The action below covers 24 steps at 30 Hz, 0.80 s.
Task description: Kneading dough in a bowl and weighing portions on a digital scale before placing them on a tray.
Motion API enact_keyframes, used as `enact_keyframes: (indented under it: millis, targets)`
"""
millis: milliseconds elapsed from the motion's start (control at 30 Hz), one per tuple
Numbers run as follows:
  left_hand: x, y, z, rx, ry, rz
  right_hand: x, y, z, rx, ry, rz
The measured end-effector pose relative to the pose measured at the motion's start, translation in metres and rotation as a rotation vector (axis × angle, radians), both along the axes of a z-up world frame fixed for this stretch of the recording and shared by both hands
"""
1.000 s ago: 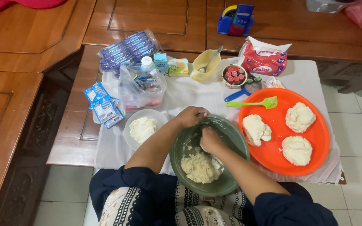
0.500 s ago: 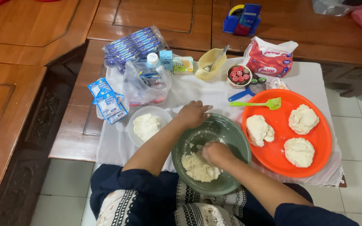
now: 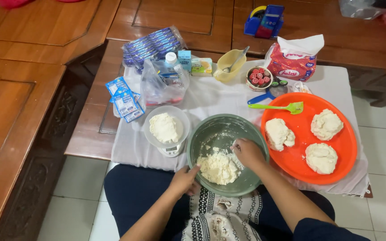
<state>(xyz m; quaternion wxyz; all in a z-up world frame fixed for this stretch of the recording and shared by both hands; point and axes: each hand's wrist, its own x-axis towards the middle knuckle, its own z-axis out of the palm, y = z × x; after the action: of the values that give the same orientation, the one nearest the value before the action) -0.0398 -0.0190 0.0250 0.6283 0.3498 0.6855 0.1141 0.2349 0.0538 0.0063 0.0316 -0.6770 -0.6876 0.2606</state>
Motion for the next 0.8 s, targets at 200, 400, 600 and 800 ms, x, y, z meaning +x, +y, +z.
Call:
enact_keyframes:
  millis: [200, 400, 600, 800]
  targets:
    - [0.019, 0.022, -0.024, 0.156, -0.187, 0.095, 0.015, 0.008, 0.008, 0.349, 0.077, 0.086]
    - [0.027, 0.035, 0.019, 0.498, -0.024, 0.027, 0.036, 0.018, 0.006, 0.725, 0.132, 0.069]
    - [0.024, 0.045, 0.034, 0.554, 0.062, -0.032, 0.037, 0.019, 0.001, 0.715, 0.153, 0.053]
    - [0.018, 0.070, -0.007, 0.507, 0.151, -0.140, 0.033, 0.013, 0.003, 0.710, 0.143, 0.101]
